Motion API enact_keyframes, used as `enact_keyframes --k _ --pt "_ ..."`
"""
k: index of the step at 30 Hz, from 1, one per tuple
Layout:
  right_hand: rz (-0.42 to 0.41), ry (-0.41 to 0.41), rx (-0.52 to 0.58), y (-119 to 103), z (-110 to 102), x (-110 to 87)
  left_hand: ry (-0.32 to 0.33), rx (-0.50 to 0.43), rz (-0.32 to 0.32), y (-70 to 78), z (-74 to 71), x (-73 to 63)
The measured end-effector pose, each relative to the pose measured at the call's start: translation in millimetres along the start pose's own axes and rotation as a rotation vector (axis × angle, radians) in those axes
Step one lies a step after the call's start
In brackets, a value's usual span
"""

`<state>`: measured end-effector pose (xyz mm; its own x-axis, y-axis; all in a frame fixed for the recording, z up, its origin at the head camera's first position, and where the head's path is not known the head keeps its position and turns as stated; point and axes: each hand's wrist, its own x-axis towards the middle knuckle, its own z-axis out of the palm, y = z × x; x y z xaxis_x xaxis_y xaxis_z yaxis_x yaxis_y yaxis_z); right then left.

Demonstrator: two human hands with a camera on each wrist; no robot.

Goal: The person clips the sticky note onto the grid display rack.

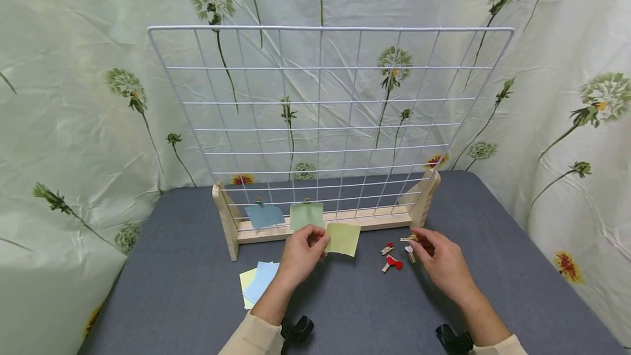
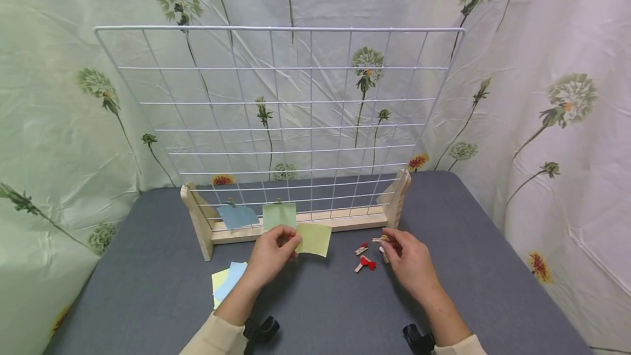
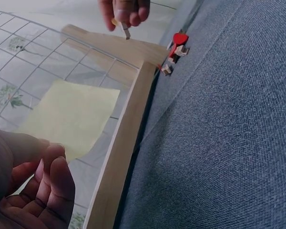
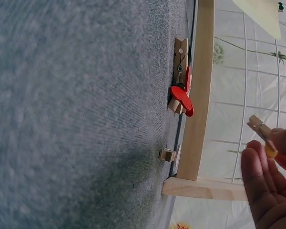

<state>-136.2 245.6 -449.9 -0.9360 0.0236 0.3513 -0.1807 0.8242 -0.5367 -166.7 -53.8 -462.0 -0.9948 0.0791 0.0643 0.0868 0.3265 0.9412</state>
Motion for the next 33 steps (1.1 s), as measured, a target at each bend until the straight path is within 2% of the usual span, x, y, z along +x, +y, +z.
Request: enact_keyframes --k 8,13,19,27,33 --pt "-0.073 0.102 -0.018 -5 1 1.8 0.005 -0.013 -0.011 0.4 3.9 2.7" --pt "-0.121 0.104 -0.019 -7 1 4.4 0.014 -0.048 -0.004 2.0 7.6 6.3" --pt "-0.123 0.089 -0.002 -12 -1 9.6 0.037 -0.08 -0.007 5.7 11.7 10.6" --pt "-0.216 0.118 -0.008 -18 0 15.9 0.059 -0.113 -0.032 11.3 15.3 16.9" --pt "-0.21 0.12 -0.004 -21 0 20.6 0.081 -0.106 -0.025 13.2 15.0 22.0"
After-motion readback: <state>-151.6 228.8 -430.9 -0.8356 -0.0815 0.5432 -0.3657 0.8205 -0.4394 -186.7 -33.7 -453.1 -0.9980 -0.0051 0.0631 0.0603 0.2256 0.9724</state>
